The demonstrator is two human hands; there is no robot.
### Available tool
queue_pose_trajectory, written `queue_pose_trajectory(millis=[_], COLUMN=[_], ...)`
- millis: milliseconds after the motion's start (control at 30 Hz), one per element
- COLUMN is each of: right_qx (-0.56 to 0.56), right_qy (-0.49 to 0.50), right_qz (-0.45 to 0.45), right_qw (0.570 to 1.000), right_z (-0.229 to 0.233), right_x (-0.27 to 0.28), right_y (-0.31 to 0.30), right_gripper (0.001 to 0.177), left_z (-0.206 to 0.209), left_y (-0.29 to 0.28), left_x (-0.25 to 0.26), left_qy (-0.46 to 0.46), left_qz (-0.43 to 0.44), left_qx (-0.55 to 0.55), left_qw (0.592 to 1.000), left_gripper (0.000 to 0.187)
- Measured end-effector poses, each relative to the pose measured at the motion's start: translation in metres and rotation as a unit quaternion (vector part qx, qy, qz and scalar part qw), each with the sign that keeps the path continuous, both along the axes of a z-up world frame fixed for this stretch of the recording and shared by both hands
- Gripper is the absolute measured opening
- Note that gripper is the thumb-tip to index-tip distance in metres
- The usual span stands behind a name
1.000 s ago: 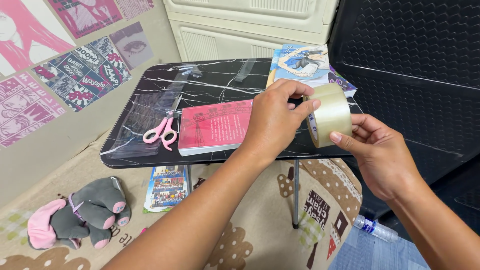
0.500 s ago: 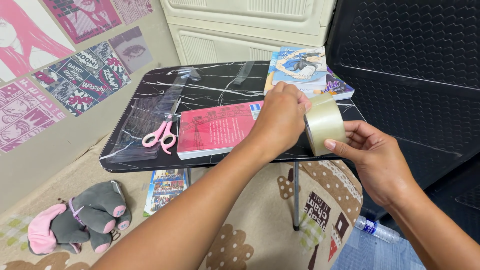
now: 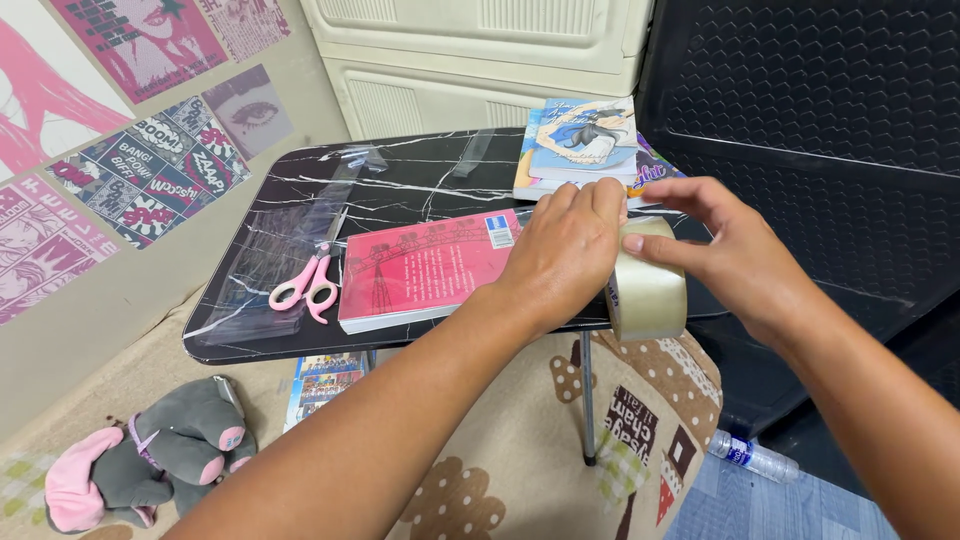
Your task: The person wraps a pink book in clear plastic film using scissors and clear tape. They cut the film, fold the edges over the book, and secure the film with tape on both sides of the book.
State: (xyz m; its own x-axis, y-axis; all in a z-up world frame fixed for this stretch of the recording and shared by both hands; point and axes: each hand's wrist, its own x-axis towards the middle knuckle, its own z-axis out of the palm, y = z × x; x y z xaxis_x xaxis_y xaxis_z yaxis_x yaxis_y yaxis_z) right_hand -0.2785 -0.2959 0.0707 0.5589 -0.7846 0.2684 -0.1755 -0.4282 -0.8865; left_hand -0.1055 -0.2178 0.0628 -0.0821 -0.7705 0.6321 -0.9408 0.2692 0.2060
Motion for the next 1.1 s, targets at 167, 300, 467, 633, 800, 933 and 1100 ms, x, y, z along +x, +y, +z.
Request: queue_pose_trajectory(millis=[167, 300, 467, 633, 800, 933, 1100], right_qx=[0.109, 0.135, 0.14, 0.144, 0.089, 0.008, -0.128], right_qy=[0.011, -0.019, -0.004, -0.021, -0.01, 0.078, 0.148], right_qz=[0.023, 0.057, 0.052, 0.028, 0.047, -0.02, -0.088], right_qw=[0.994, 0.989, 0.989, 0.989, 0.995, 0.997, 0.977], right_z=[0.003, -0.001, 0.001, 0.001, 0.005, 0.007, 0.009], right_x=[0.008, 0.01, 0.011, 0.012, 0.016, 0.017, 0.026], right_y=[-0.012, -0.019, -0.027, -0.032, -0.036, -0.033, -0.032], right_gripper=[0.036, 0.033, 0.029, 0.02, 0.016, 0.015, 0.016], left_z=[0.003, -0.001, -0.002, 0.003, 0.013, 0.018, 0.021], left_y=[-0.005, -0.008, -0.016, -0.018, -0.007, 0.013, 0.024], left_x=[0.007, 0.01, 0.015, 0.017, 0.007, -0.01, -0.023], left_qy=[-0.062, -0.069, -0.04, 0.029, 0.128, 0.292, 0.376], left_qz=[0.004, -0.023, -0.026, -0.03, -0.018, 0.042, 0.053], left_qx=[-0.015, -0.08, -0.069, -0.021, -0.001, 0.044, 0.165], left_qw=[0.998, 0.994, 0.997, 0.999, 0.992, 0.954, 0.91], left_gripper=[0.017, 0.019, 0.019, 0.015, 0.02, 0.061, 0.105])
